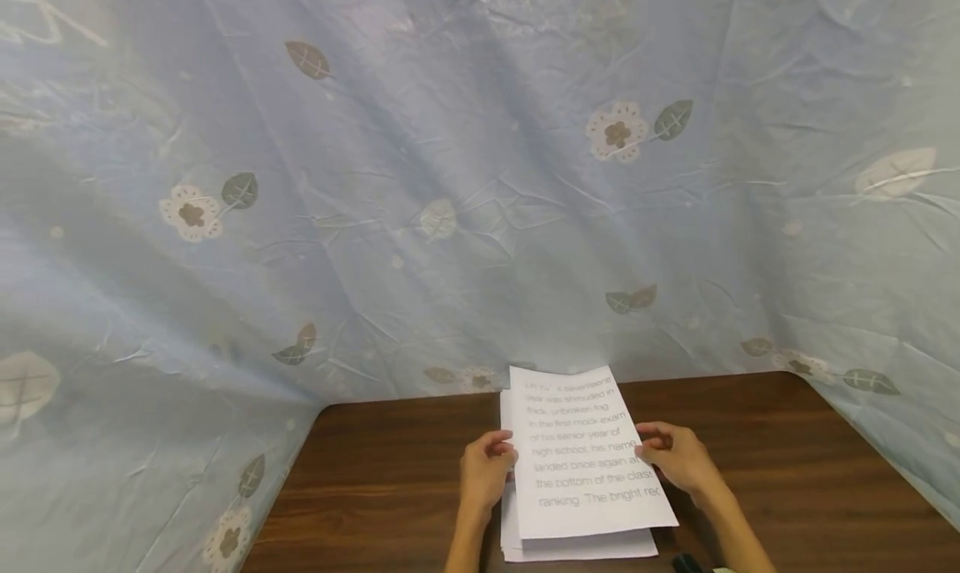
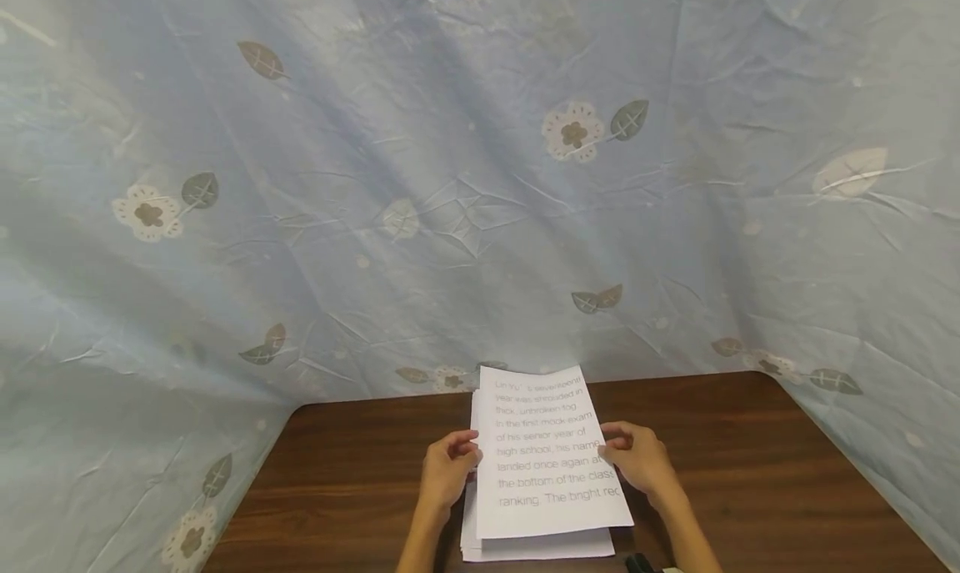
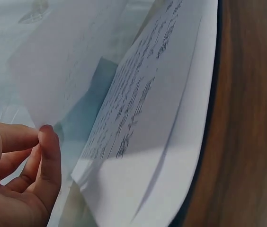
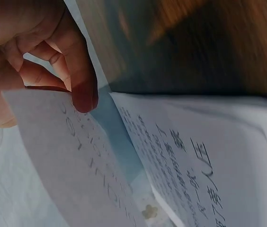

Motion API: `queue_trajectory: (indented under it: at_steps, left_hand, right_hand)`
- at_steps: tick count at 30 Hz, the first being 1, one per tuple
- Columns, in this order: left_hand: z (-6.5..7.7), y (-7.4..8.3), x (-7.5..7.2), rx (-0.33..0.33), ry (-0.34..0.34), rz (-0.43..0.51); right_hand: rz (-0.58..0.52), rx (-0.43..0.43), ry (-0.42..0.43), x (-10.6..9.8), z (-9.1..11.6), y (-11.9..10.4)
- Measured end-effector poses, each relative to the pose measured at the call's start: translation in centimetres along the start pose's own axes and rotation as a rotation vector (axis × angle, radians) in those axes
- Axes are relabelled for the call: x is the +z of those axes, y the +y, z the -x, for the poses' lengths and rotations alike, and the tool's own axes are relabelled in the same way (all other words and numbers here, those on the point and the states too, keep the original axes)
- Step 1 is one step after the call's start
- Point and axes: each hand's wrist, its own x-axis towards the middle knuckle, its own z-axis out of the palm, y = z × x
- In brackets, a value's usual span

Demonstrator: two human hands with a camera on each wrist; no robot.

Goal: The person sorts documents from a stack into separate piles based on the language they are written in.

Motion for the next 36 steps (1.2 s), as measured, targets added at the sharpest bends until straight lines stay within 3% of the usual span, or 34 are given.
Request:
queue_trajectory:
  at_steps: [17,22,36]
  left_hand:
    - [1.8,1.3,5.8,0.004,0.019,0.047]
    - [2.3,1.2,7.4,0.000,0.028,0.015]
    - [3.1,2.8,12.6,-0.055,0.000,0.073]
  right_hand:
    - [0.055,0.023,0.006,-5.0,1.4,2.4]
    - [0.061,0.043,-0.005,-6.3,1.7,3.5]
    - [0.138,0.096,0.012,-10.7,2.2,5.8]
